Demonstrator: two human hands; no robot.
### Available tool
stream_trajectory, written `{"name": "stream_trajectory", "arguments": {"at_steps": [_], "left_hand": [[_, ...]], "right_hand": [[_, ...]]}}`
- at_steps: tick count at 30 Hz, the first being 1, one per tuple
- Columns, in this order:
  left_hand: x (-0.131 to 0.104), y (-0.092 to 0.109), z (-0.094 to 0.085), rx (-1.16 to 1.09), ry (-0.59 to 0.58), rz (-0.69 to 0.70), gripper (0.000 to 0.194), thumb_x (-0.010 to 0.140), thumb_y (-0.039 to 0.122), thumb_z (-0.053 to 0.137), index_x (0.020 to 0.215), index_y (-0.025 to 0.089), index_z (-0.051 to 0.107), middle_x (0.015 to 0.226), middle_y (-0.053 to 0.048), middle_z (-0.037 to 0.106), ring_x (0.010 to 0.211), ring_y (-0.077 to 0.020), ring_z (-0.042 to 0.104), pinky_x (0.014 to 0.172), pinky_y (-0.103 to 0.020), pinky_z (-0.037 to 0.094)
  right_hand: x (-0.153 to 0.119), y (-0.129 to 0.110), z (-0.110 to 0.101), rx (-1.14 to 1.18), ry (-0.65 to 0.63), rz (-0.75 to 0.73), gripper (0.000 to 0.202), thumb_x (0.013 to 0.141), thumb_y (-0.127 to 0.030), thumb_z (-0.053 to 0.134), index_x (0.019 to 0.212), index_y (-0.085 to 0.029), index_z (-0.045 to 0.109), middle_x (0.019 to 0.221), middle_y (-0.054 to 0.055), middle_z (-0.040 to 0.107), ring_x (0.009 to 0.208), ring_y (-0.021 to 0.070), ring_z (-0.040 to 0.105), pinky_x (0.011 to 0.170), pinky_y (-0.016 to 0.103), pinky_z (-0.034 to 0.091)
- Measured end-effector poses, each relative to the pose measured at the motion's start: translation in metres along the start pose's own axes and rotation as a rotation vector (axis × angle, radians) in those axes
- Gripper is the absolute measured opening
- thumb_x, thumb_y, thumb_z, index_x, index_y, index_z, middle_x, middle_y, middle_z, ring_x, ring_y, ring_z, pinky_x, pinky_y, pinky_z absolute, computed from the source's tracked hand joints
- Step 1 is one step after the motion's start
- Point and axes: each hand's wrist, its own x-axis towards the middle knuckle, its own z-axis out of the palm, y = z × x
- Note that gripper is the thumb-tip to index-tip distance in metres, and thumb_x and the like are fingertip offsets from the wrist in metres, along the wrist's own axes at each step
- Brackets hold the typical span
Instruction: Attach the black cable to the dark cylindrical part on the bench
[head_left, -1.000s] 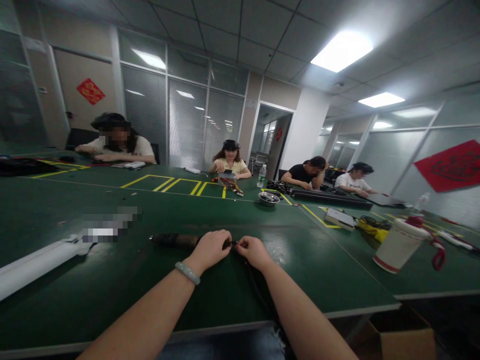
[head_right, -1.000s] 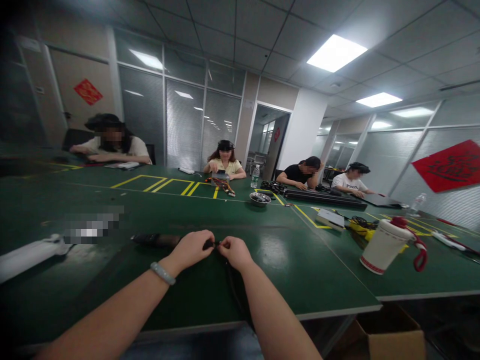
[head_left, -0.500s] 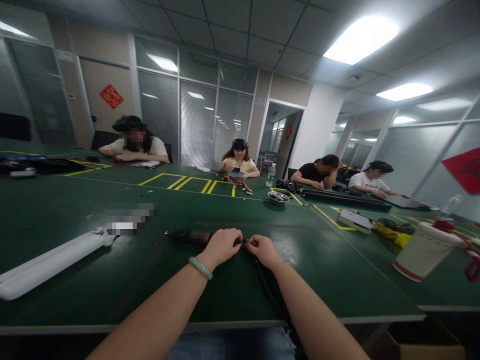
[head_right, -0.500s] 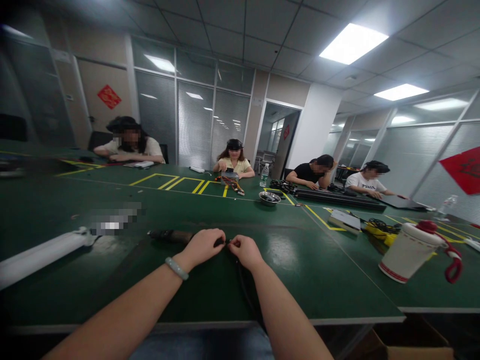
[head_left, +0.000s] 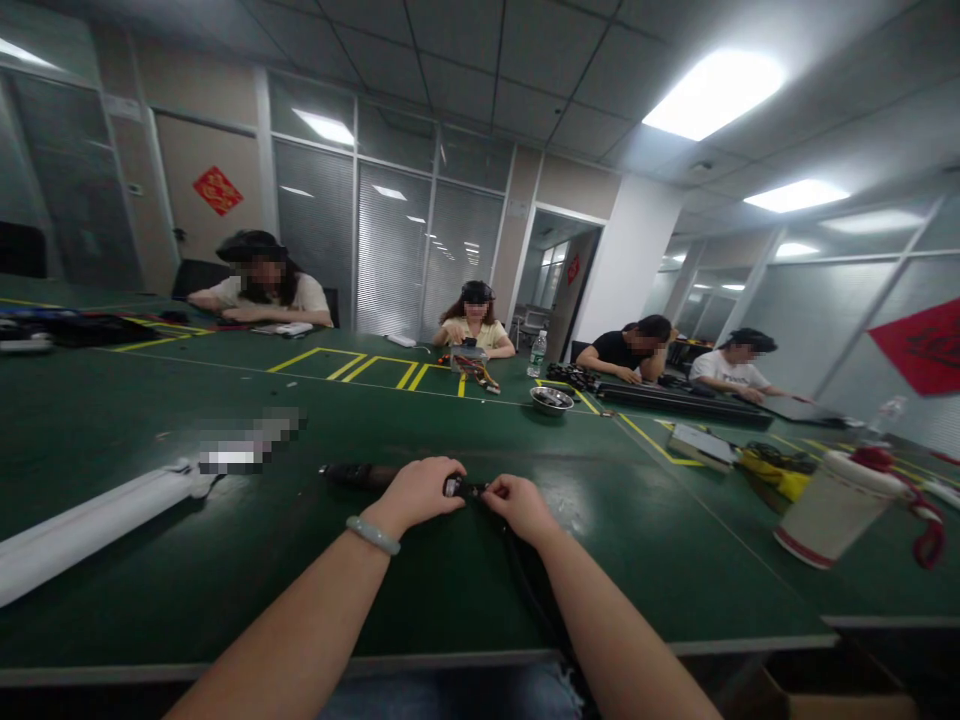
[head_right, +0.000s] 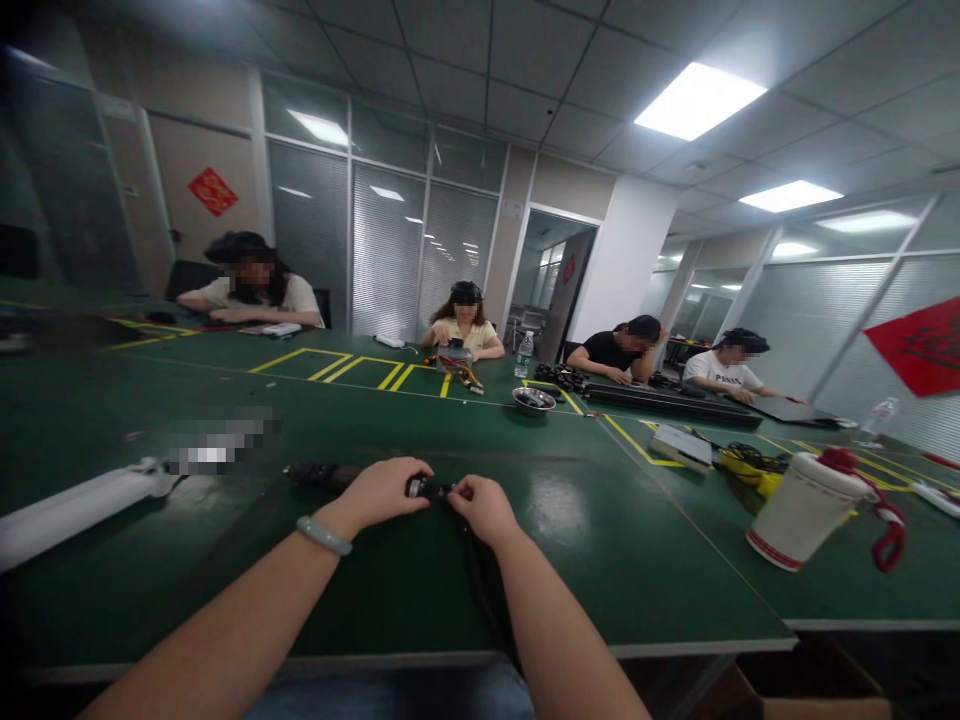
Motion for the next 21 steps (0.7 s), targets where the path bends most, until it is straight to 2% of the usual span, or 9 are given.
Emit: {"name": "stream_trajectory", "arguments": {"at_steps": [6, 14, 21], "left_hand": [[0.000, -0.006, -0.003, -0.006, -0.020, 0.021, 0.041, 0.073, 0.045, 0.070, 0.110, 0.029, 0.065, 0.110, -0.001, 0.069, 0.100, -0.0223, 0.062, 0.088, -0.031, 0.044], [-0.001, 0.013, -0.002, 0.000, -0.065, 0.003, 0.039, 0.072, 0.050, 0.069, 0.107, 0.030, 0.066, 0.106, -0.002, 0.069, 0.096, -0.0222, 0.063, 0.081, -0.030, 0.044], [-0.001, 0.021, 0.004, 0.045, -0.038, 0.033, 0.034, 0.075, 0.042, 0.067, 0.105, 0.027, 0.065, 0.103, -0.004, 0.069, 0.096, -0.0230, 0.062, 0.085, -0.033, 0.043]], "right_hand": [[0.000, 0.001, -0.002, 0.034, -0.019, 0.020, 0.018, 0.081, -0.035, 0.065, 0.083, -0.017, 0.069, 0.074, 0.001, 0.069, 0.064, 0.0127, 0.060, 0.056, 0.020, 0.040], [-0.003, 0.009, -0.019, 0.126, -0.123, 0.052, 0.016, 0.077, -0.030, 0.068, 0.082, -0.016, 0.070, 0.072, 0.002, 0.070, 0.064, 0.0128, 0.062, 0.057, 0.020, 0.043], [-0.005, 0.008, -0.026, 0.117, -0.159, 0.046, 0.014, 0.076, -0.029, 0.068, 0.080, -0.016, 0.070, 0.071, 0.001, 0.070, 0.064, 0.0122, 0.062, 0.059, 0.020, 0.044]]}}
